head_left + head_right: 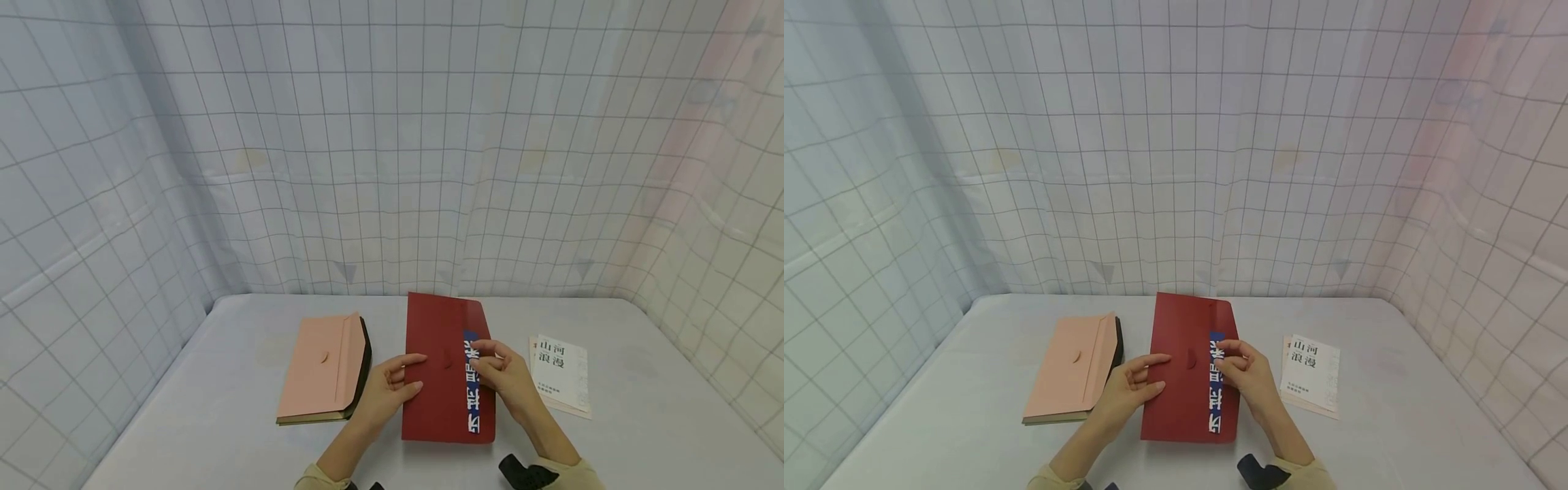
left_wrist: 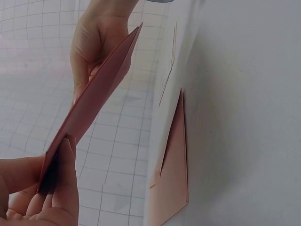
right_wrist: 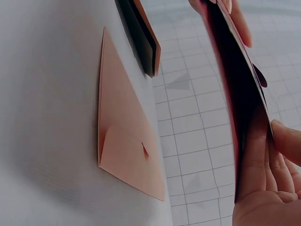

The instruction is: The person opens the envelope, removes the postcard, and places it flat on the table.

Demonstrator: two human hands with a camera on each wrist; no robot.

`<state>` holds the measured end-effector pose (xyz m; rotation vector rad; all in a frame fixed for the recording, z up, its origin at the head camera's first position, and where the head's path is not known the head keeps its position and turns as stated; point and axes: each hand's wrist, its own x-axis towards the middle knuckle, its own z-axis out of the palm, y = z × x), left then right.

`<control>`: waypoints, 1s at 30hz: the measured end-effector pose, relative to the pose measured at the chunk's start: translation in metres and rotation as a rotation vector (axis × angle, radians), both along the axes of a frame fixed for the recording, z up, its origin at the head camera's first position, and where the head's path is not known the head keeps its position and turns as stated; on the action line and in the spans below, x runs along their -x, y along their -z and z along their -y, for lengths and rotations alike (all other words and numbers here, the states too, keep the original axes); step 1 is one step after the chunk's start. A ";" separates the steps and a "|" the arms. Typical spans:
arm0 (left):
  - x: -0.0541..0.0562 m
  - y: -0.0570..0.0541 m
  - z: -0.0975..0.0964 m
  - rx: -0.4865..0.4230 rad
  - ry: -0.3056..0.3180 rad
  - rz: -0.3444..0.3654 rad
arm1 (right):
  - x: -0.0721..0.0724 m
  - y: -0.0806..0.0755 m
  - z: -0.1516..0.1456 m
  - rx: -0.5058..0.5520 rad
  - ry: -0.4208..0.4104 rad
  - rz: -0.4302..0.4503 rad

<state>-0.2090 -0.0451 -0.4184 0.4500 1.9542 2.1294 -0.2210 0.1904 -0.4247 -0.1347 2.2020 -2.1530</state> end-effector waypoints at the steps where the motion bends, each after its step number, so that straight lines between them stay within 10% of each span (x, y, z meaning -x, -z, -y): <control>1: 0.000 0.000 0.000 0.000 0.003 0.000 | 0.000 -0.001 0.000 -0.002 0.001 0.002; 30: 0.004 -0.001 0.012 0.061 -0.056 -0.019 | 0.002 -0.001 -0.009 -0.079 0.067 0.006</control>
